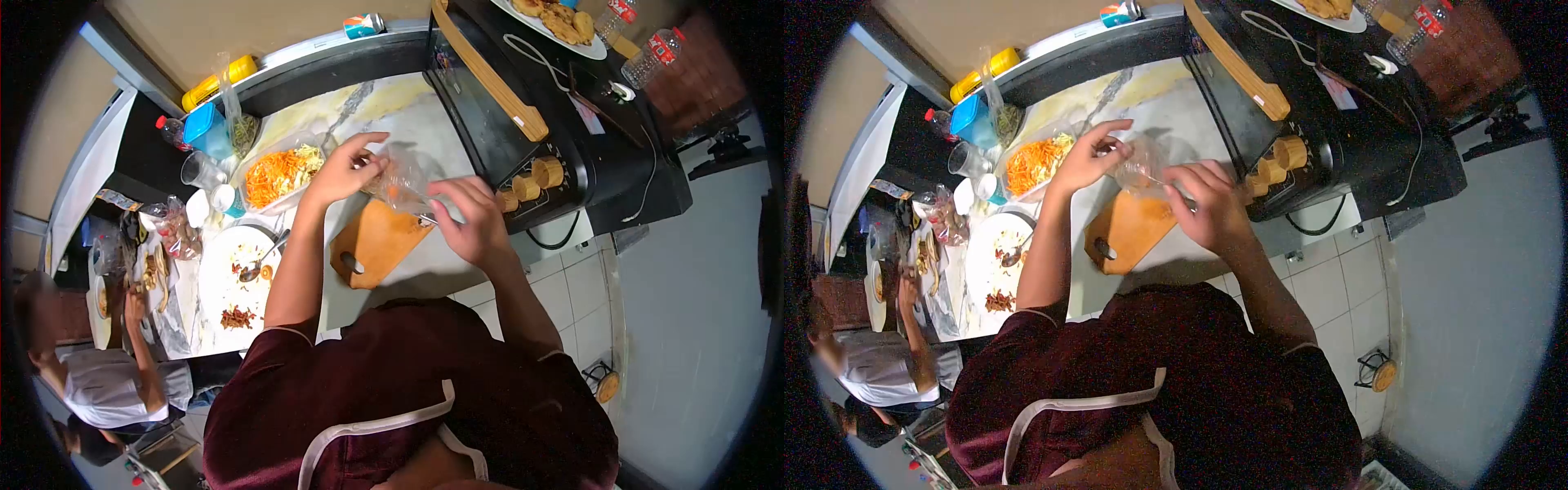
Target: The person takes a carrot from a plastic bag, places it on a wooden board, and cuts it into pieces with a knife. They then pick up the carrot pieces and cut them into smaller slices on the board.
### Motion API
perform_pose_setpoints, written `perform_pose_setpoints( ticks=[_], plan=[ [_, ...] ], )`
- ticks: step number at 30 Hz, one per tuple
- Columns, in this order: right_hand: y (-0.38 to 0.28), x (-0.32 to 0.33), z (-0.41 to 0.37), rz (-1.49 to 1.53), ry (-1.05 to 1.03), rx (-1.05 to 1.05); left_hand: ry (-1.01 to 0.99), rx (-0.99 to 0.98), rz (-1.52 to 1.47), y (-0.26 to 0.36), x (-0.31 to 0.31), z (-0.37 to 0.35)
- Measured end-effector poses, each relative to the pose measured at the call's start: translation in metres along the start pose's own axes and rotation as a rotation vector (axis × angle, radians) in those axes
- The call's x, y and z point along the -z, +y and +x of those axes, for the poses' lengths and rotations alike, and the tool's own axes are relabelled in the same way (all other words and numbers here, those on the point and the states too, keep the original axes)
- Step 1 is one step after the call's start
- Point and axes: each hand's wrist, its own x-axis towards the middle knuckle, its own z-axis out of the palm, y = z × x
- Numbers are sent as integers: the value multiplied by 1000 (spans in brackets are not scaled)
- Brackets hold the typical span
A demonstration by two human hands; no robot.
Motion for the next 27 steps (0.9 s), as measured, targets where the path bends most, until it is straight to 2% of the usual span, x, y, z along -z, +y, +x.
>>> perform_pose_setpoints(
  ticks=[4,6,7,9,10,12,15,19,21,22,26,27],
  plan=[
    [-17,2,5,-213,-32,133,153,82,197,-19,3,-21],
    [-11,-4,1,-318,105,-15,181,120,228,-24,5,-36],
    [-9,-7,2,-312,102,-11,203,154,256,-23,5,-44],
    [-5,-12,3,81,235,31,250,131,221,-24,1,-57],
    [-4,-15,0,90,230,30,267,181,237,-24,0,-64],
    [-4,-20,-4,162,71,34,287,237,256,-24,-1,-75],
    [1,-23,1,94,43,115,276,313,223,-25,2,-84],
    [17,-24,0,43,-9,126,329,300,253,-27,5,-96],
    [38,-32,1,-95,24,-79,347,273,220,-28,6,-99],
    [46,-34,0,-143,29,-112,344,281,218,-29,3,-102],
    [59,-36,0,-213,17,-14,343,346,144,-31,-2,-98],
    [50,-35,1,-200,-25,-114,318,355,153,-34,-5,-95]
  ],
)
